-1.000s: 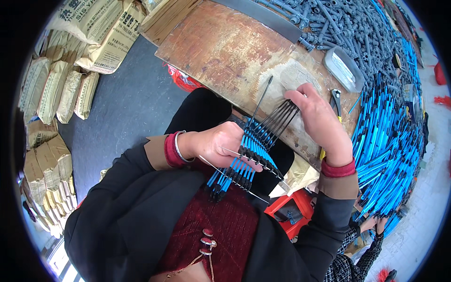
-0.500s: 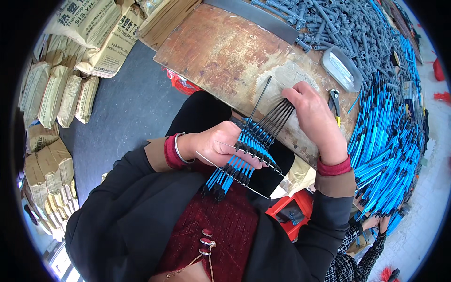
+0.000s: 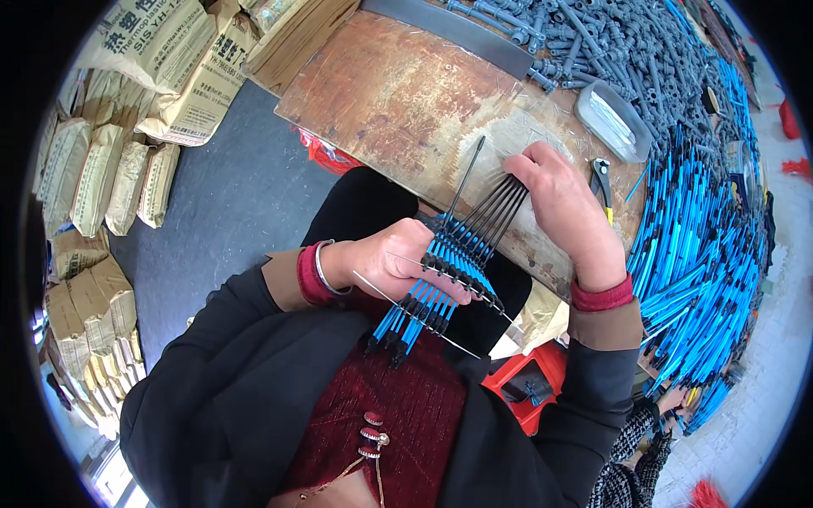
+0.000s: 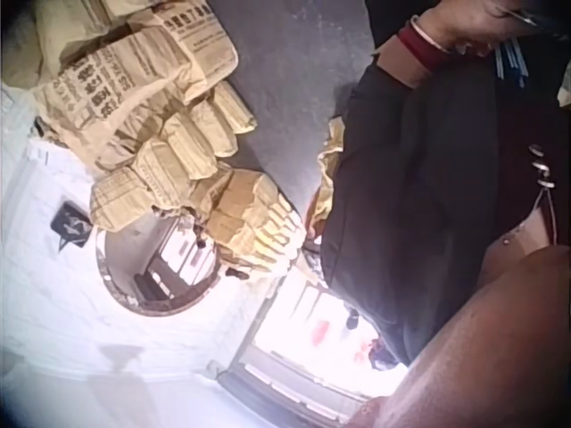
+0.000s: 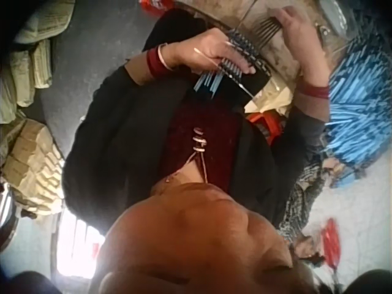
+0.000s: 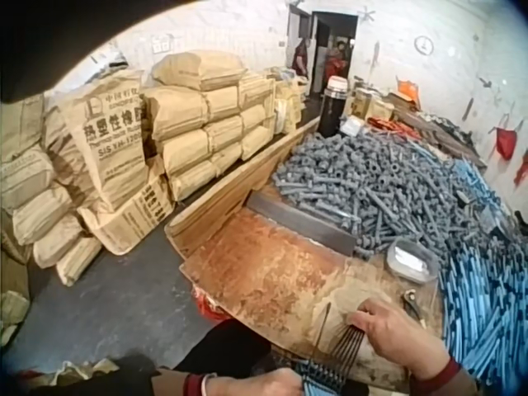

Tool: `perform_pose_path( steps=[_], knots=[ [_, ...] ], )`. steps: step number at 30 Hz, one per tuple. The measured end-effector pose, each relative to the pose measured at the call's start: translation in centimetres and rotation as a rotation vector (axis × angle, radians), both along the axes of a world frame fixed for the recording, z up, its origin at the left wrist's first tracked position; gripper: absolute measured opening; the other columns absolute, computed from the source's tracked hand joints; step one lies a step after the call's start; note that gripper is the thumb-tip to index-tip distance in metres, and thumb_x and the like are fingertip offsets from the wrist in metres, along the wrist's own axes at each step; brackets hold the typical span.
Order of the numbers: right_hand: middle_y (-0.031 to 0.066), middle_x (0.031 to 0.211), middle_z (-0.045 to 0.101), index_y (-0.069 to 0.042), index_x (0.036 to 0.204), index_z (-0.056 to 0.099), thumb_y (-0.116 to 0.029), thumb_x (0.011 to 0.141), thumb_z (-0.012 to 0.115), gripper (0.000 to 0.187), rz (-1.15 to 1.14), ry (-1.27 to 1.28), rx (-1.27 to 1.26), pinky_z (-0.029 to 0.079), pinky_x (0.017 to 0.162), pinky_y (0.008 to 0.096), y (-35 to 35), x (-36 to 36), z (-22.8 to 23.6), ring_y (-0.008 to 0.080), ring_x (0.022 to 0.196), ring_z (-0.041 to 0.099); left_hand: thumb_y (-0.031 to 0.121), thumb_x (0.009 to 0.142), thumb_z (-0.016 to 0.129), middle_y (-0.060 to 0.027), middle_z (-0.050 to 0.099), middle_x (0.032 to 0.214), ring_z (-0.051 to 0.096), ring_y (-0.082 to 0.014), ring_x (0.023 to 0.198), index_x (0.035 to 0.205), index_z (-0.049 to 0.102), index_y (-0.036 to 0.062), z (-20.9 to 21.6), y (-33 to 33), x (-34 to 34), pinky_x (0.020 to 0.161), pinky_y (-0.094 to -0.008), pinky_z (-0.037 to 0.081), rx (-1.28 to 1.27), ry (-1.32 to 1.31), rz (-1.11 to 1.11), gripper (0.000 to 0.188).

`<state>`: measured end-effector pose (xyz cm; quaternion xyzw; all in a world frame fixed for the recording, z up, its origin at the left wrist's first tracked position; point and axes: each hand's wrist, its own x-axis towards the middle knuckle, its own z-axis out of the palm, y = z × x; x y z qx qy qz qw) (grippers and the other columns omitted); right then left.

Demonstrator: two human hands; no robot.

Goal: The person bundles blue wire segments and inserts them into a black connector housing, then trims the ends with pliers.

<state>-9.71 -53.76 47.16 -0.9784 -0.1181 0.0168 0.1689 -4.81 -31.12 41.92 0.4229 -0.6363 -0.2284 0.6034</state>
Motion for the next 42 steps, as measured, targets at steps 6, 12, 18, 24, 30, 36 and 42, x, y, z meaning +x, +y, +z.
perform_pose_path(
  steps=[6,12,18,24,30,36,42],
  knots=[
    [0.0156,0.091,0.056,-0.003,0.095,0.058,0.009,0.073,0.048,0.027,0.002,-0.017,0.0,0.047,0.073,0.0397,-0.1,0.2,-0.2,0.0361,0.084,0.058,0.003,0.073,0.06,-0.0099,0.068,0.1,0.065,-0.0273,0.088,0.102,0.064,0.0056,-0.1,-0.2,0.0,0.077,-0.0347,0.052,-0.013,0.02,-0.007,0.029],
    [0.0154,0.09,0.056,-0.003,0.095,0.058,0.009,0.072,0.048,0.028,0.02,-0.019,0.014,0.047,0.073,0.0398,0.0,0.5,-0.1,0.0356,0.084,0.058,0.004,0.073,0.058,-0.0109,0.067,0.101,0.065,-0.0278,0.09,0.102,0.064,0.0045,0.0,-0.2,0.4,0.078,-0.0351,0.051,-0.014,0.007,-0.012,0.03],
    [0.0151,0.09,0.055,-0.002,0.095,0.058,0.01,0.071,0.048,0.028,0.033,-0.037,0.009,0.047,0.073,0.0392,0.0,0.6,-0.4,0.0348,0.085,0.058,0.004,0.073,0.056,-0.0119,0.067,0.101,0.065,-0.0284,0.091,0.103,0.065,0.0039,-0.3,-0.4,0.4,0.08,-0.0352,0.051,-0.003,0.035,-0.031,0.031],
    [0.0147,0.09,0.055,-0.002,0.095,0.058,0.009,0.072,0.049,0.027,0.034,-0.041,0.003,0.047,0.074,0.0385,0.2,0.9,-0.3,0.0342,0.085,0.057,0.002,0.073,0.056,-0.0123,0.067,0.102,0.065,-0.0281,0.092,0.103,0.065,0.0037,0.0,-0.1,0.7,0.081,-0.0341,0.051,0.021,0.066,-0.058,0.031],
    [0.0147,0.089,0.054,-0.002,0.095,0.058,0.008,0.073,0.049,0.026,0.04,-0.033,0.017,0.046,0.074,0.0385,0.1,1.0,-0.3,0.0342,0.085,0.057,-0.002,0.075,0.058,-0.013,0.067,0.102,0.065,-0.0277,0.092,0.101,0.065,0.0035,0.4,0.0,0.5,0.08,-0.0334,0.052,0.03,0.077,-0.039,0.028],
    [0.0149,0.09,0.054,-0.002,0.096,0.057,0.007,0.074,0.049,0.025,0.068,-0.034,-0.007,0.046,0.075,0.039,-0.2,1.0,-0.4,0.0341,0.087,0.056,-0.001,0.077,0.063,-0.0126,0.068,0.102,0.066,-0.0266,0.092,0.099,0.065,0.0036,0.4,-0.1,0.5,0.078,-0.0331,0.053,0.007,0.067,-0.026,0.022],
    [0.0149,0.09,0.054,-0.002,0.094,0.055,0.005,0.075,0.049,0.022,0.057,-0.061,-0.032,0.046,0.075,0.0398,-0.1,0.9,-0.7,0.0342,0.088,0.056,0.001,0.08,0.064,-0.0121,0.067,0.102,0.066,-0.0259,0.092,0.101,0.065,0.0045,-0.1,-0.1,0.3,0.078,-0.0321,0.053,0.06,0.19,-0.082,0.021]
  ],
)
